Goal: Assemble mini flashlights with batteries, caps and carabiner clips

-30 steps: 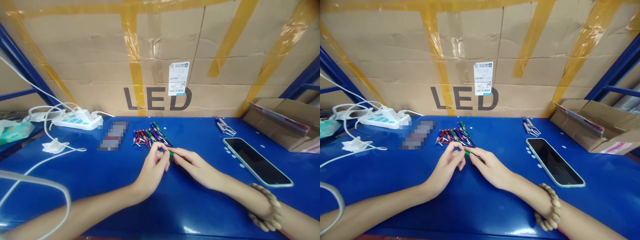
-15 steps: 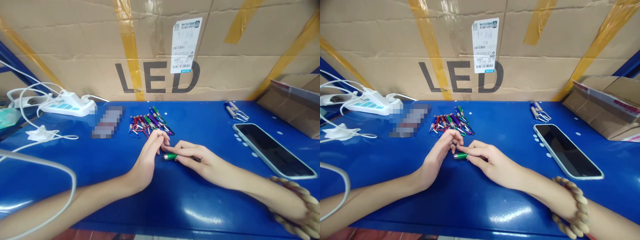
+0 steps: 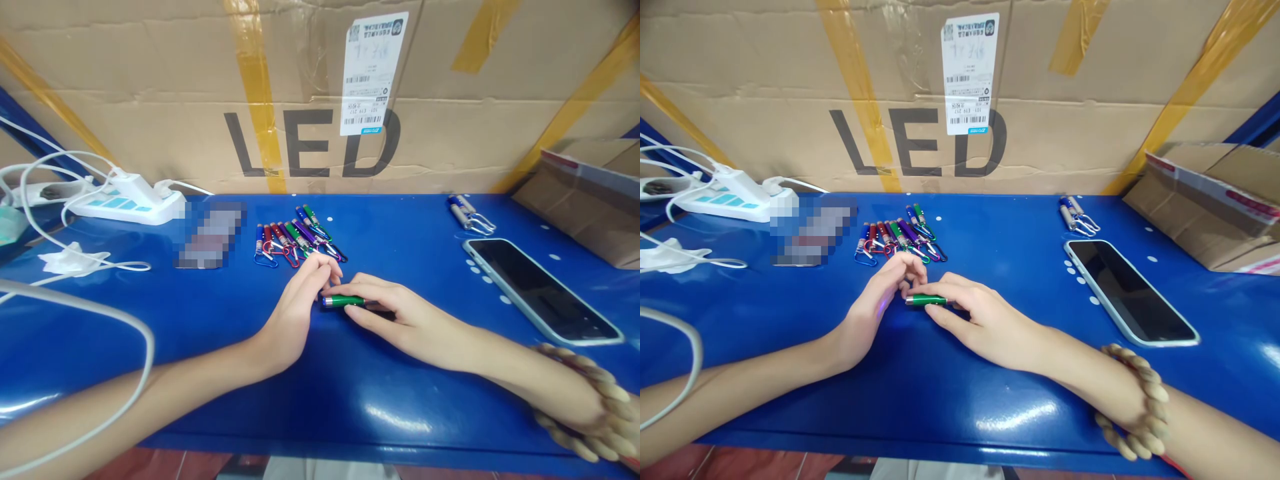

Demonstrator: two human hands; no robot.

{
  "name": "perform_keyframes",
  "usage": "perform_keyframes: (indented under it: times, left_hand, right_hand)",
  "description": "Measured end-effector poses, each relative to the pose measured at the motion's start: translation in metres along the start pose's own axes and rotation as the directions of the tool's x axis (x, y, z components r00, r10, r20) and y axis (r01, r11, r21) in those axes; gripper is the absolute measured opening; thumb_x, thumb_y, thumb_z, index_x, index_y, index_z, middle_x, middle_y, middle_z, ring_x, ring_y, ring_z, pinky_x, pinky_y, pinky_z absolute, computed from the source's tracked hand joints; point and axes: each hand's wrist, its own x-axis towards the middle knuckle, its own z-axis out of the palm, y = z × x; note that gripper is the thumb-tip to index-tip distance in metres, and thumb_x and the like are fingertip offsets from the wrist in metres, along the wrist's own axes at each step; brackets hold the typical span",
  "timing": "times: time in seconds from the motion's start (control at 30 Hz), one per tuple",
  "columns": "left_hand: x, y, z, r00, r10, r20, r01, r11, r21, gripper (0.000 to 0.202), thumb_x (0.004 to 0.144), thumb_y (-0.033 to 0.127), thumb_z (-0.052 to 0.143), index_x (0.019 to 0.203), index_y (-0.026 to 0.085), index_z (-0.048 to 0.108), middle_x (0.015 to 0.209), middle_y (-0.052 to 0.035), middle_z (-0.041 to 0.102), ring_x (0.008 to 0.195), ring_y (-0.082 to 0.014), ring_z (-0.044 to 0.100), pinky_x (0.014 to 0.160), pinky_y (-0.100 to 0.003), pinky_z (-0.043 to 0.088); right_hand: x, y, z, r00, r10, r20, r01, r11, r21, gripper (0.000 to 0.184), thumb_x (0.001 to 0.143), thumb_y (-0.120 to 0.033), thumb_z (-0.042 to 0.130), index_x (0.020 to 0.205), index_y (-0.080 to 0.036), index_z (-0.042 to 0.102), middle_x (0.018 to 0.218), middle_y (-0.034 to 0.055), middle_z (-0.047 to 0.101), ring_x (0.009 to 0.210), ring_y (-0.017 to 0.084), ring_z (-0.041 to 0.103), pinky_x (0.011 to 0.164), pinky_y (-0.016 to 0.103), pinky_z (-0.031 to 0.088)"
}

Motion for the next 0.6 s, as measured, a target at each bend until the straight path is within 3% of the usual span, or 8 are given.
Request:
perform_keyframes:
  times: [0.17, 0.43, 0.6]
  left_hand:
    - [0.0002, 0.0008, 0.0009, 1.0, 0.013, 0.003, -0.013, 1.0, 0.007, 0.023, 0.092, 0.032, 0.03, 0.081, 0.019, 0.046, 0.083, -0.0008, 0.047, 0.079, -0.0145, 0.043, 0.072, -0.025, 0.035]
    - [-0.0003, 0.0, 0.0005, 1.0, 0.004, -0.003, -0.004, 1.0, 0.011, 0.023, 0.09, 0.033, 0.031, 0.082, 0.02, 0.047, 0.084, -0.0011, 0.048, 0.078, -0.0151, 0.044, 0.073, -0.026, 0.036]
    - [-0.0009, -0.0001, 0.0008, 1.0, 0.015, -0.006, -0.014, 1.0, 0.01, 0.023, 0.091, 0.032, 0.03, 0.082, 0.02, 0.047, 0.083, -0.0007, 0.047, 0.079, -0.0145, 0.044, 0.074, -0.025, 0.036]
  right_hand:
    - [0.0012, -0.0015, -0.0002, 1.0, 0.009, -0.003, -0.009, 1.0, -0.006, 0.032, 0.094, -0.025, 0.043, 0.121, -0.027, 0.06, 0.097, 0.0034, 0.059, 0.095, 0.014, 0.056, 0.089, 0.03, 0.044]
    - [-0.0005, 0.0001, 0.0003, 0.999, -0.019, 0.05, 0.021, 0.999, -0.037, 0.035, 0.096, -0.029, 0.037, 0.128, -0.03, 0.054, 0.111, 0.0042, 0.058, 0.107, 0.016, 0.053, 0.098, 0.035, 0.041]
    - [0.0006, 0.0006, -0.0001, 0.999, -0.024, 0.027, 0.025, 1.0, -0.013, 0.035, 0.097, -0.026, 0.036, 0.125, -0.028, 0.057, 0.107, 0.0046, 0.059, 0.104, 0.016, 0.055, 0.095, 0.033, 0.043]
